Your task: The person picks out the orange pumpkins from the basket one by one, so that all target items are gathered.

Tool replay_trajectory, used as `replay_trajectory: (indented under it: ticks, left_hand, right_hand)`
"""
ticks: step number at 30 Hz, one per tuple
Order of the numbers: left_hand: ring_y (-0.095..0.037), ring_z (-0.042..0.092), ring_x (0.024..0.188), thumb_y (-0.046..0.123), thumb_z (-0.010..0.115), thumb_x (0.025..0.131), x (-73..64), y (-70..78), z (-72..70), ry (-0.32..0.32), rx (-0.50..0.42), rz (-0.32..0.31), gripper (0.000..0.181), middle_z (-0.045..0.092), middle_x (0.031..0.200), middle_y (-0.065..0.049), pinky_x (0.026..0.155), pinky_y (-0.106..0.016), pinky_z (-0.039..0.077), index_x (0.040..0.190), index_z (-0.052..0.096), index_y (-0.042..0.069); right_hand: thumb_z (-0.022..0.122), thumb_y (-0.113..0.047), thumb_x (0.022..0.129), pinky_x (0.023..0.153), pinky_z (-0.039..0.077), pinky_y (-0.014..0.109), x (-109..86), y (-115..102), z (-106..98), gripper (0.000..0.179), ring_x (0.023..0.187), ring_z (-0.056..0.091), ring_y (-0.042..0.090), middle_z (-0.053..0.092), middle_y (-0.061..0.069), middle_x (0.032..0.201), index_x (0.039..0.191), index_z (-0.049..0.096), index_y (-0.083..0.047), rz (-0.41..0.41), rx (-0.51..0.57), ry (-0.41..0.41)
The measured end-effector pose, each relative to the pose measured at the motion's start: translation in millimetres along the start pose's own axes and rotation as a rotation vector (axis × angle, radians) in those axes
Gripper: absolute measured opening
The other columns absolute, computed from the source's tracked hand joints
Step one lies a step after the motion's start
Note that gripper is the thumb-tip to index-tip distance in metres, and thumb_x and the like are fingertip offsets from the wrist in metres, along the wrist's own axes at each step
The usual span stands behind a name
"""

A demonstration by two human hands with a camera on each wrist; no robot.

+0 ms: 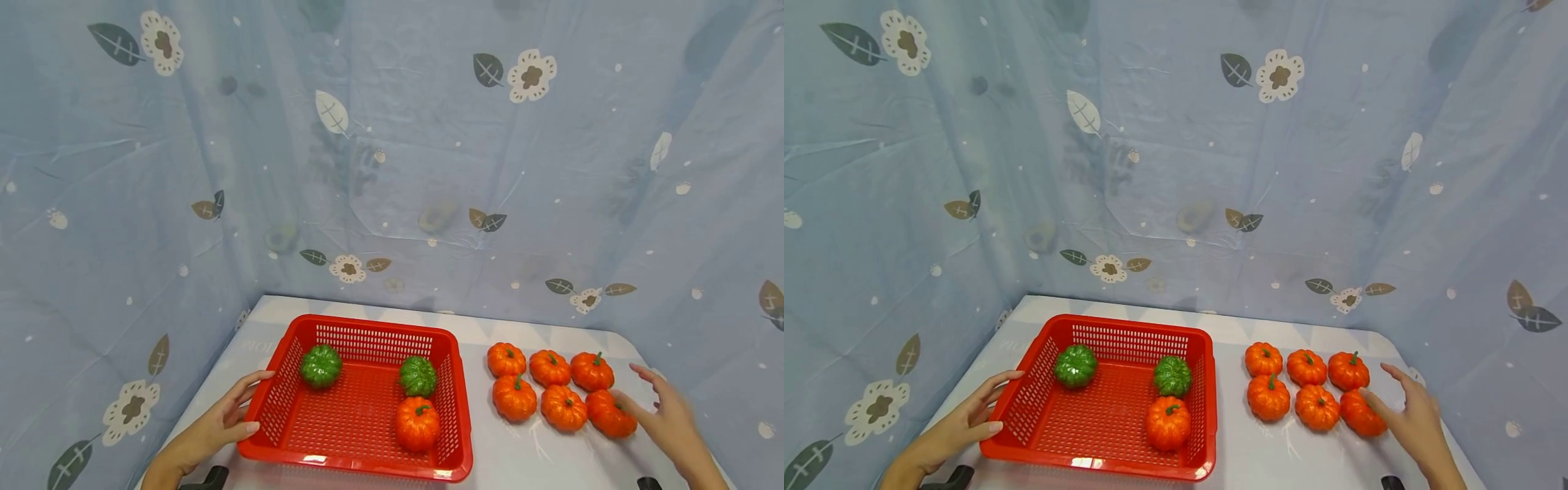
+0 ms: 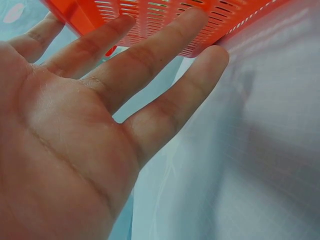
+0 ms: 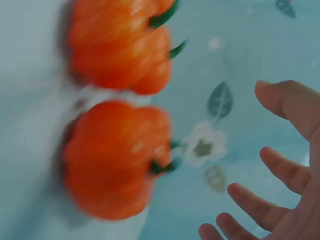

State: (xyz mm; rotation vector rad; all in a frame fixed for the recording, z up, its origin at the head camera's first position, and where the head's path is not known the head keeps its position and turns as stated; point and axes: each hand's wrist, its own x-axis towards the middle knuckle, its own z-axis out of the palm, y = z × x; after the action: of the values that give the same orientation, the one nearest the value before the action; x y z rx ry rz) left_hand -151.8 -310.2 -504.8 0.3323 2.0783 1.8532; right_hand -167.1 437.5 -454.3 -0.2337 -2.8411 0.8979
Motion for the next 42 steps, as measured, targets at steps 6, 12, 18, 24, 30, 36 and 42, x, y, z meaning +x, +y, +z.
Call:
replay_trajectory:
  ticks: [6, 12, 18, 24, 30, 36, 42]
  left_hand:
    - [-0.047, 0.043, 0.137, 0.016, 0.063, 0.098, -0.5, -1.3, 0.0, 0.01, 0.008, 0.002, 0.078, 0.015, 0.164, -0.029, 0.094, -0.044, 0.058, 0.162, 0.018, 0.02]
    - [-0.048, 0.04, 0.139, 0.016, 0.061, 0.099, -0.5, 1.2, 0.3, -0.001, -0.009, -0.002, 0.077, 0.014, 0.165, -0.029, 0.094, -0.045, 0.058, 0.162, 0.018, 0.02]
    - [-0.049, 0.04, 0.139, 0.016, 0.061, 0.1, -1.4, 2.6, 1.0, -0.003, -0.004, -0.002, 0.077, 0.014, 0.164, -0.03, 0.094, -0.045, 0.057, 0.163, 0.017, 0.019]
    - [-0.048, 0.041, 0.138, 0.015, 0.06, 0.1, -0.9, 2.0, 0.5, -0.007, -0.007, 0.008, 0.075, 0.015, 0.164, -0.03, 0.094, -0.045, 0.058, 0.162, 0.017, 0.019]
    - [-0.048, 0.043, 0.137, 0.013, 0.06, 0.1, -0.8, 1.7, 0.5, -0.005, -0.004, 0.013, 0.075, 0.016, 0.163, -0.031, 0.093, -0.045, 0.058, 0.162, 0.018, 0.019]
    - [-0.05, 0.042, 0.138, 0.015, 0.06, 0.1, -0.6, 1.2, 0.5, 0.001, 0.002, 0.012, 0.075, 0.015, 0.164, -0.031, 0.093, -0.046, 0.058, 0.162, 0.018, 0.019]
    - [-0.05, 0.042, 0.138, 0.014, 0.06, 0.1, -0.6, 0.8, 0.2, 0.001, 0.001, 0.002, 0.075, 0.014, 0.164, -0.031, 0.093, -0.046, 0.058, 0.162, 0.018, 0.02]
  right_hand:
    - [0.073, -0.034, 0.097, 0.09, 0.042, 0.078, -0.6, -42, 1, 0.072, 0.122, 0.039, 0.06, 0.043, 0.04, 0.144, 0.149, 0.042, 0.006, -0.19, -0.002, 0.106]
    - [0.074, -0.029, 0.096, 0.096, 0.046, 0.07, 1.8, -83, 9, 0.068, 0.125, 0.042, 0.055, 0.045, 0.033, 0.145, 0.149, 0.045, 0.002, -0.318, 0.06, 0.085]
    - [0.076, -0.03, 0.095, 0.103, 0.049, 0.029, 2.8, -126, 20, 0.069, 0.127, 0.047, 0.045, 0.048, 0.022, 0.147, 0.152, 0.045, -0.005, -0.425, 0.1, 0.025]
    - [0.078, -0.029, 0.094, 0.096, 0.039, 0.005, 9.7, -161, 36, 0.066, 0.125, 0.052, 0.033, 0.052, 0.011, 0.146, 0.15, 0.048, -0.012, -0.561, 0.151, -0.025]
    - [0.078, -0.033, 0.093, 0.1, 0.053, 0.034, 10.8, -194, 52, 0.065, 0.126, 0.055, 0.026, 0.054, 0.002, 0.144, 0.15, 0.049, -0.019, -0.621, 0.161, -0.114]
    - [0.08, -0.033, 0.092, 0.098, 0.054, 0.048, 9.4, -222, 75, 0.064, 0.124, 0.057, 0.024, 0.057, 0.0, 0.143, 0.148, 0.051, -0.02, -0.743, 0.185, -0.185]
    - [0.08, -0.035, 0.091, 0.098, 0.054, 0.044, 1.2, -245, 98, 0.063, 0.125, 0.057, 0.022, 0.057, -0.003, 0.143, 0.146, 0.053, -0.022, -0.813, 0.199, -0.29]
